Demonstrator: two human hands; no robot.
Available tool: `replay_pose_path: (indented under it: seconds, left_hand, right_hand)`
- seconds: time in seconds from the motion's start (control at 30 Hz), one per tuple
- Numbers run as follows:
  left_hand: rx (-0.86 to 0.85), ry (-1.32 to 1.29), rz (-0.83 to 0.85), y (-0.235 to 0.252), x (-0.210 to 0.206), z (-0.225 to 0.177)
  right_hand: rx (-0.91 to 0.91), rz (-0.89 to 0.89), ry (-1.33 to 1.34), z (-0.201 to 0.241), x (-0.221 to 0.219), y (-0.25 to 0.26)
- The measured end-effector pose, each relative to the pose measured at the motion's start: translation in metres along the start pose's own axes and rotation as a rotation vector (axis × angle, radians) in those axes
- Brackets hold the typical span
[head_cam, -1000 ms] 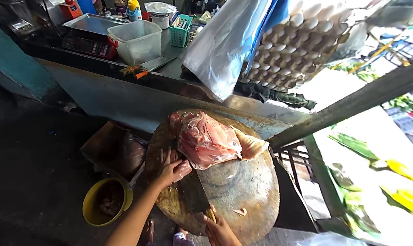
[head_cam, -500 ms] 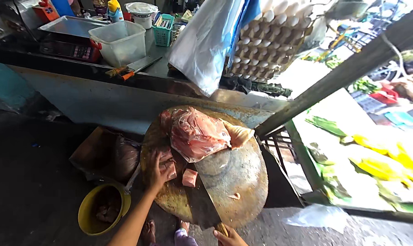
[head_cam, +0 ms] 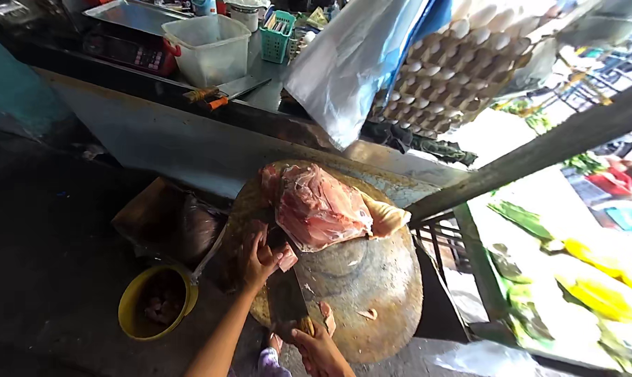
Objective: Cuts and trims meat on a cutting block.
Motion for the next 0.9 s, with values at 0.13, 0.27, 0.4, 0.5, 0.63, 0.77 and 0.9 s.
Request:
replay_pose_path:
  seconds: [0.13, 0.27, 0.4, 0.5, 0.63, 0.77, 0.9]
  left_hand:
    - [0.109, -0.253, -0.165, -0.014, 0.013, 0.015]
    - [0.079, -0.175, -0.193, 0.013, 0.047, 0.023]
    - [0.040, 0.294, 0.490, 0.067, 0.014, 0.010]
    - [0.055, 0.554, 0.671, 0.079, 0.001, 0.005]
    - [0.087, 0.385, 0.561, 0.074, 0.018, 0.016]
    - [0.035, 0.222, 0.472, 0.064, 0.023, 0.021]
    - [0.199, 0.088, 0.320, 0.075, 0.027, 0.009]
  right_hand:
    - [-0.066, -0.021, -0.054, 0.017, 0.005, -0.004]
    - [-0.094, -0.023, -0.095, 0.012, 0.018, -0.012]
    - [-0.087, -0.018, -0.062, 0.002, 0.021, -0.011]
    - [-0.083, -0.031, -0.042, 0.001, 0.022, -0.010]
    - [-0.098, -0.028, -0.067, 0.001, 0.029, -0.008]
    - [-0.098, -0.043, -0.083, 0.002, 0.034, -0.006]
    - [-0.080, -0.105, -0.174, 0.011, 0.032, -0.009]
Point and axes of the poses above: each hand's wrist, its own y-axis towards the middle knuckle, its own x-axis out of the back of the hand, z = x × y, the point moved 10 cm from there along y, towards the middle knuckle, and after that the axes turned 7 degrees about z, right-handed, at the moved point
